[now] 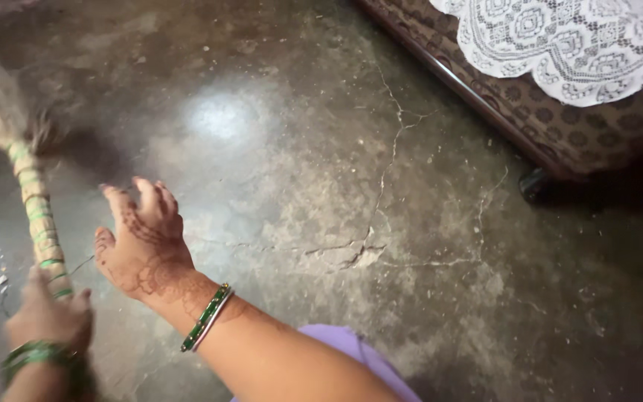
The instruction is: The person sweeps the concrete floor of a room by hand using a small broom, moving dust toward a doorway.
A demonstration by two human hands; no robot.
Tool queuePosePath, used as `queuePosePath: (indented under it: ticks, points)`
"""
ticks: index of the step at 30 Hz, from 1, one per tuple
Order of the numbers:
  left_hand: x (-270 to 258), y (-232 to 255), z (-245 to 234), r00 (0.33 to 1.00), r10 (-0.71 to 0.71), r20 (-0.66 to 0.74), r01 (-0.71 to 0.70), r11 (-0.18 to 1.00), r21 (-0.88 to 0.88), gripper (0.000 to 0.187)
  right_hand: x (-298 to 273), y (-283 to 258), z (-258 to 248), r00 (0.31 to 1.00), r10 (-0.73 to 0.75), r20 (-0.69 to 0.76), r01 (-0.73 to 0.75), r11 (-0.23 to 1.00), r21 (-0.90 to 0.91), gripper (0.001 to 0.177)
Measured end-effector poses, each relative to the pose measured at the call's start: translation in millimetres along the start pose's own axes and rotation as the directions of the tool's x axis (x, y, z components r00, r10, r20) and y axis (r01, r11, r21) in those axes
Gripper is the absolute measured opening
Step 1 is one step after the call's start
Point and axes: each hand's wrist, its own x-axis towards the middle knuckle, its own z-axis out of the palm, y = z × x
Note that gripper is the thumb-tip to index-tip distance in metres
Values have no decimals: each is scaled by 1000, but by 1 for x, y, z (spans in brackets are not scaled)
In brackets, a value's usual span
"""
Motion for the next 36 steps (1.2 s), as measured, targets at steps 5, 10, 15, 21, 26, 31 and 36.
queuePosePath:
  ticks: [5,10,15,21,26,31,36]
  points:
    - [42,-38,-6,929,359,90,-354,933,-63,83,5,18,-19,944,104,-313,-31,973,229,58]
    - [64,-40,45,750,637,178,-566,757,-326,80,19,18,-32,852,27,-523,69,984,164,39]
    - [-18,60,98,415,685,599,-632,691,-351,69,45,48,-56,794,-40,-606,135,985,112,32]
    - [-53,200,89,-209,971,-114,-607,-220,-764,39,45,101,-80,840,17,-543,54,992,115,38]
    - [-7,241,112,55,899,435,-593,380,-710,29,43,132,-79,877,27,-479,-34,999,-4,42]
    - [47,227,97,429,456,779,-242,890,-388,47,45,162,-75,895,36,-445,-73,995,-66,43]
    - [107,179,88,677,273,684,-65,947,-314,55,50,186,-66,900,41,-433,-96,990,-105,46]
